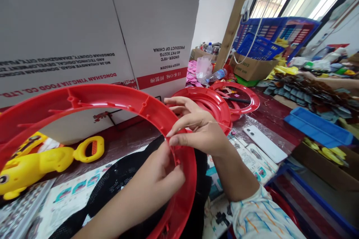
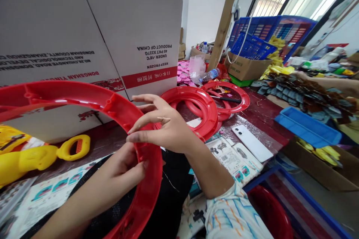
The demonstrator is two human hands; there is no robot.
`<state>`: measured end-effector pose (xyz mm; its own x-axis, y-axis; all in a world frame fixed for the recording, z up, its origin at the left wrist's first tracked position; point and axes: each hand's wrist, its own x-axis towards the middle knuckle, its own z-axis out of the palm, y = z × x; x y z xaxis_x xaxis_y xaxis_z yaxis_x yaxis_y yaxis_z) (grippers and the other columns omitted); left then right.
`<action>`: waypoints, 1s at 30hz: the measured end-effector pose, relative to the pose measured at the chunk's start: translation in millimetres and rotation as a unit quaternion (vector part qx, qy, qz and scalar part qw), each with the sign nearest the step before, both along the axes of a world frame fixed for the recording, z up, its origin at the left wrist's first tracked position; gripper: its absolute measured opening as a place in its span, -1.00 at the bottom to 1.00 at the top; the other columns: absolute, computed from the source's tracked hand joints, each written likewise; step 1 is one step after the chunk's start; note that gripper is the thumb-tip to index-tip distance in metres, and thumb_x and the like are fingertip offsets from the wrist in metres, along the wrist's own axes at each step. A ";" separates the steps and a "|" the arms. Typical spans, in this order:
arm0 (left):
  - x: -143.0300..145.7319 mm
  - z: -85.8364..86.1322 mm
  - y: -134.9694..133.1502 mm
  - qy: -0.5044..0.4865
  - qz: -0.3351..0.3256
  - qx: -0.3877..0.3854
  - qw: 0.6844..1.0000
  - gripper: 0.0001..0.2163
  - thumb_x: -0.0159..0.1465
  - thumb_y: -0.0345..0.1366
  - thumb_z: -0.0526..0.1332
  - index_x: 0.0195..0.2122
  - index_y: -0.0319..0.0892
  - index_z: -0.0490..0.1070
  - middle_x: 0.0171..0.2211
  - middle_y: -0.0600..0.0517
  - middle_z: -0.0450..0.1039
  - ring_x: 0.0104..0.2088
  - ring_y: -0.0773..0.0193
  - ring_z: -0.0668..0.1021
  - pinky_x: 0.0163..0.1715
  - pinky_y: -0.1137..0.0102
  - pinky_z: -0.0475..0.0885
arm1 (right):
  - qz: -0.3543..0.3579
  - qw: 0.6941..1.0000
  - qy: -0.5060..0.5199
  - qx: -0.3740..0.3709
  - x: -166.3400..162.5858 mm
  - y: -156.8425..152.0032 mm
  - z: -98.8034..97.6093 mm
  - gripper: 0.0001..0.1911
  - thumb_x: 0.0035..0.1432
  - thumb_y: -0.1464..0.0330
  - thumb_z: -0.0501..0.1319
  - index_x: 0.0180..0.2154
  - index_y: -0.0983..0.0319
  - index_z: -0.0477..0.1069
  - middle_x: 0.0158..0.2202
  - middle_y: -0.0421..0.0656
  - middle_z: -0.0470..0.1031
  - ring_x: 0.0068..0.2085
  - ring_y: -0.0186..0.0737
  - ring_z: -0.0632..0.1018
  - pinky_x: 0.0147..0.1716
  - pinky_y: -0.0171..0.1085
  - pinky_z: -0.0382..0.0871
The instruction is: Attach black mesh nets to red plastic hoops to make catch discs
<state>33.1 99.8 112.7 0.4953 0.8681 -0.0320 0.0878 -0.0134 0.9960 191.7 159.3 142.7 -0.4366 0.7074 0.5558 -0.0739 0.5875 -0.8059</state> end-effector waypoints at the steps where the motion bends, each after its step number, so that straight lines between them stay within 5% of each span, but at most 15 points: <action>1: -0.3 0.4 -0.8 0.003 -0.005 0.003 1.000 -0.75 0.25 -0.42 0.10 -0.04 -0.11 0.33 -0.28 0.08 0.46 -0.35 0.29 0.43 -0.36 0.44 0.38 | -0.004 1.000 0.001 -0.019 0.2 -0.5 0.5 -0.88 -0.11 0.36 0.49 -0.45 0.19 0.61 0.15 -0.10 0.33 0.08 -0.12 0.47 0.11 -0.08 0.34; 5: -2.3 -2.3 -2.5 0.013 -0.024 0.013 1.000 -0.80 0.28 -0.34 0.14 -0.07 -0.10 0.36 -0.35 0.08 0.42 -0.30 0.25 0.47 -0.36 0.45 0.38 | 0.005 0.999 -0.004 -0.047 1.9 -2.4 2.9 -0.86 -0.14 0.37 0.50 -0.46 0.20 0.61 0.03 -0.11 0.47 0.00 -0.18 0.51 0.07 -0.13 0.37; 10: -4.6 -5.4 -3.9 -0.014 -0.039 -0.033 0.999 -0.75 0.31 -0.20 0.20 0.00 -0.06 0.37 -0.14 0.02 0.49 -0.15 0.19 0.52 -0.16 0.38 0.45 | -0.012 0.999 -0.008 -0.034 3.1 -4.2 5.3 -0.87 -0.13 0.38 0.50 -0.46 0.22 0.61 -0.08 -0.11 0.49 -0.07 -0.23 0.53 -0.04 -0.22 0.42; 18: 0.2 -2.1 -1.5 -0.205 0.034 -0.143 0.968 -0.73 0.21 -0.20 0.33 -0.08 -0.11 0.46 -0.15 -0.04 0.57 -0.16 0.17 0.60 -0.15 0.35 0.50 | -0.037 0.999 -0.016 0.006 2.7 -4.4 2.1 -0.84 -0.09 0.29 0.48 -0.46 0.21 0.59 -0.08 -0.11 0.51 -0.07 -0.21 0.54 -0.03 -0.19 0.42; 26: 8.2 -5.4 -2.6 -0.170 0.082 -0.080 0.979 -0.76 0.27 -0.30 0.24 -0.04 -0.12 0.33 -0.07 -0.04 0.53 -0.12 0.17 0.58 -0.16 0.34 0.51 | -0.049 0.998 -0.012 0.044 -2.1 -4.0 -4.1 -0.88 -0.06 0.39 0.46 -0.41 0.22 0.58 0.09 -0.08 0.43 0.08 -0.17 0.49 0.08 -0.17 0.39; 30: 4.0 0.2 -1.7 -0.131 0.027 -0.088 0.987 -0.69 0.29 -0.28 0.21 0.05 -0.12 0.29 -0.05 -0.03 0.51 -0.07 0.16 0.55 -0.11 0.36 0.47 | -0.004 0.997 0.016 0.078 -0.2 1.6 -5.9 -0.89 -0.04 0.38 0.45 -0.39 0.22 0.60 0.13 -0.06 0.36 0.11 -0.13 0.46 0.09 -0.12 0.39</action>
